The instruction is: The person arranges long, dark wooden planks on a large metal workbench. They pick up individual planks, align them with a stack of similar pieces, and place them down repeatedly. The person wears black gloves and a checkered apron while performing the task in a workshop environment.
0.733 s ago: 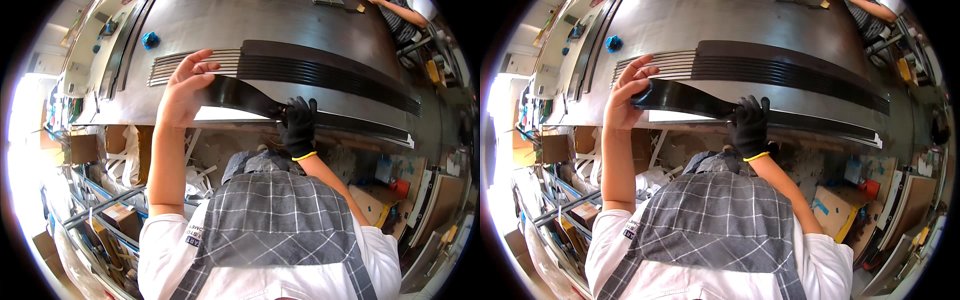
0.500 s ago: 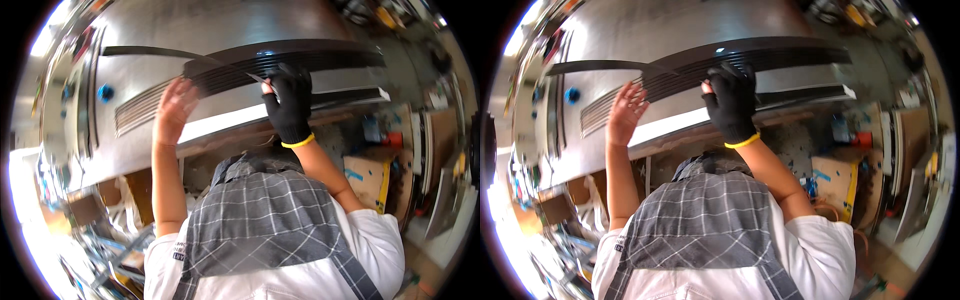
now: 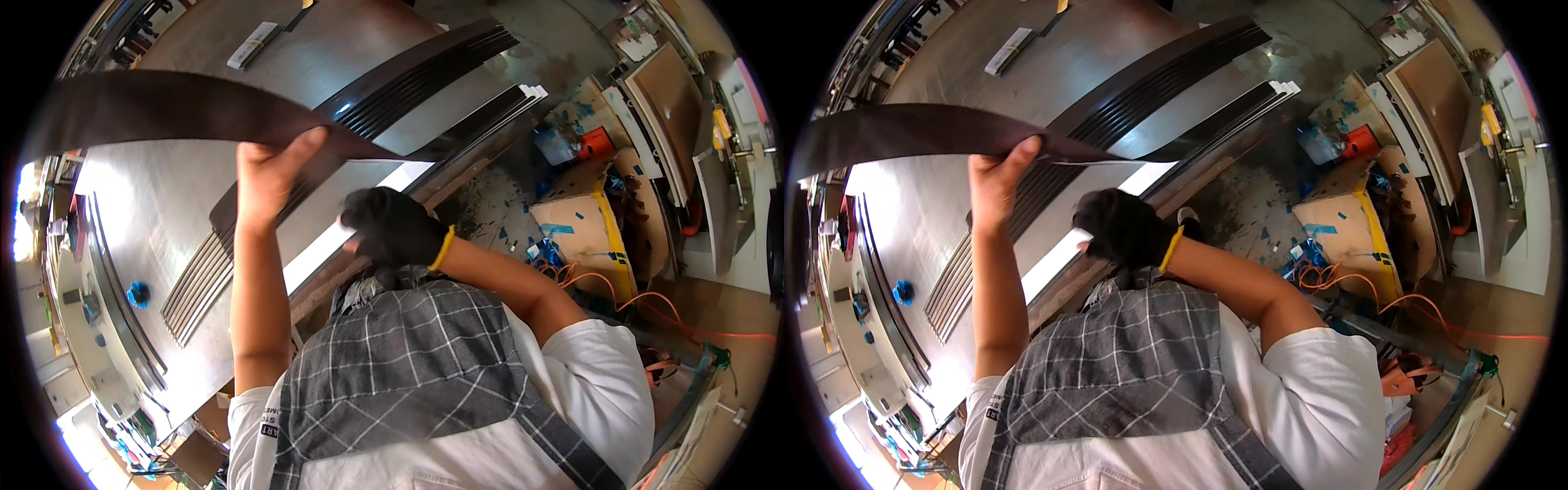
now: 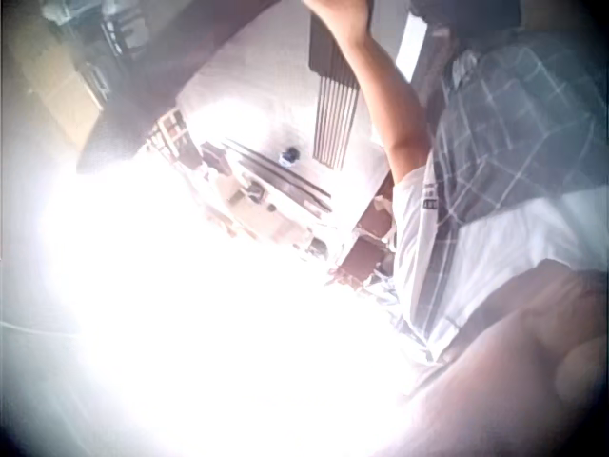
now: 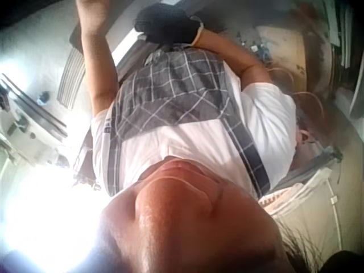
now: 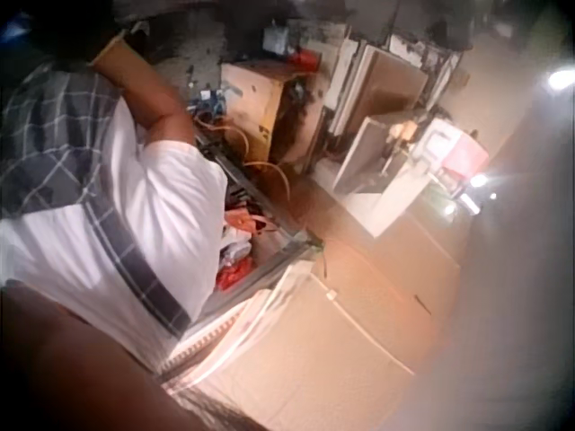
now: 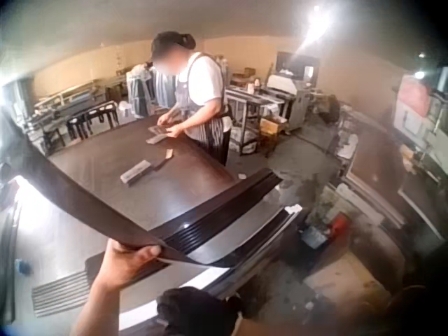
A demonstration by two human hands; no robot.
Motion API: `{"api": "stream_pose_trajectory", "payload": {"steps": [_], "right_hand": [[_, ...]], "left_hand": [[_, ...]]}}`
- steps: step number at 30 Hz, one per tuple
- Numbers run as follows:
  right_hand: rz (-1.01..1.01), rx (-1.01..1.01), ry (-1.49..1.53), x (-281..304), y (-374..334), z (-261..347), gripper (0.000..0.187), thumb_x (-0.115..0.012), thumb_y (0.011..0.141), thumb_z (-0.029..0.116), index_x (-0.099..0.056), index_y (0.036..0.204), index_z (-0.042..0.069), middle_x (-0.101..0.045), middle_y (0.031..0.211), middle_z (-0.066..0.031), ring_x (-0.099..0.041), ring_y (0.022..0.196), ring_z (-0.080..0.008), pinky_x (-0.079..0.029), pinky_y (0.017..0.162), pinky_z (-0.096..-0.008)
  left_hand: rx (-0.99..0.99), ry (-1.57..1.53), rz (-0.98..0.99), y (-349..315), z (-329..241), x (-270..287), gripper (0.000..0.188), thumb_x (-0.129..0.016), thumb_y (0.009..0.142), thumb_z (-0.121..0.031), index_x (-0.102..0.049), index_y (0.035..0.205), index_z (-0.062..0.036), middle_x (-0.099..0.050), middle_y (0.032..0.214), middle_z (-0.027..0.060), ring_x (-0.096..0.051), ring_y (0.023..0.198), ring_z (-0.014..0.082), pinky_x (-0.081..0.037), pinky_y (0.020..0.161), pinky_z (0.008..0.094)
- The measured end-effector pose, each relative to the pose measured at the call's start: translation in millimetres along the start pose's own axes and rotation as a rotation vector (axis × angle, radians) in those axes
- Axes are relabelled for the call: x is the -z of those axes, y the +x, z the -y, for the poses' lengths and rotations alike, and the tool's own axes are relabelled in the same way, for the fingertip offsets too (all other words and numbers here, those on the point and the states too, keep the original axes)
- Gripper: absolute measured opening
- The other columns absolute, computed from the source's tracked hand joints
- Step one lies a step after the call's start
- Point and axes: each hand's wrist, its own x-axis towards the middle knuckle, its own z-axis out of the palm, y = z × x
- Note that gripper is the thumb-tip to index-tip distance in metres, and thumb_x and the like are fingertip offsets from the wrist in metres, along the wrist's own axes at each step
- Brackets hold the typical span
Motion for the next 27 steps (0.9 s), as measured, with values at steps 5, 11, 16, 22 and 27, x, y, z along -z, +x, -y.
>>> {"api": "stream_pose_trajectory", "payload": {"steps": [5, 11, 16, 22, 27], "right_hand": [[-0.061, -0.351, -0.072, -26, -53, -102, 0.047, -0.072, 0.070, 0.019, -0.051, 0.109, 0.004, -0.054, 0.112, -0.0125, -0.051, 0.106, -0.0314, -0.042, 0.093, -0.0385], [-0.322, -0.853, 1.207, 13, -36, -124, 0.056, -0.060, 0.077, 0.007, -0.039, 0.128, -0.002, -0.046, 0.129, -0.0146, -0.048, 0.117, -0.0260, -0.037, 0.101, -0.0355], [-0.659, -0.833, 1.888, 69, -27, -152, 0.030, -0.053, 0.086, 0.009, -0.049, 0.114, 0.000, -0.056, 0.109, -0.0125, -0.055, 0.105, -0.0250, -0.045, 0.096, -0.0379], [-0.897, -1.350, 1.309, 109, -30, -191, 0.011, -0.054, 0.089, 0.015, -0.054, 0.087, 0.004, -0.061, 0.079, -0.0068, -0.061, 0.068, -0.0165, -0.057, 0.068, -0.0305], [-0.982, -1.272, 0.993, 127, -50, -263, 0.015, -0.056, 0.087, 0.014, -0.052, 0.075, 0.005, -0.053, 0.069, -0.0028, -0.055, 0.060, -0.0119, -0.053, 0.057, -0.0253]], "left_hand": [[-0.142, -0.456, -0.314, 6, -2, 40, 0.014, -0.058, 0.088, -0.007, -0.060, 0.100, -0.0014, -0.065, 0.098, 0.0098, -0.062, 0.092, 0.0203, -0.049, 0.084, 0.0337], [-0.009, -0.620, -0.736, -27, 31, 94, 0.018, -0.057, 0.090, -0.014, -0.062, 0.102, -0.0018, -0.065, 0.103, 0.0091, -0.063, 0.090, 0.0178, -0.052, 0.077, 0.0290], [0.180, -0.364, -0.985, -87, 73, 81, 0.016, -0.061, 0.088, -0.013, -0.061, 0.100, -0.0021, -0.066, 0.097, 0.0071, -0.063, 0.084, 0.0144, -0.050, 0.063, 0.0231], [0.235, -0.464, -0.940, -122, 82, 79, 0.013, -0.057, 0.090, -0.012, -0.064, 0.095, -0.0026, -0.069, 0.087, 0.0076, -0.066, 0.072, 0.0132, -0.057, 0.060, 0.0241], [0.277, -0.387, -1.047, -121, 102, 77, 0.011, -0.059, 0.088, -0.012, -0.065, 0.090, -0.0033, -0.068, 0.086, 0.0070, -0.065, 0.071, 0.0114, -0.056, 0.058, 0.0219]]}}
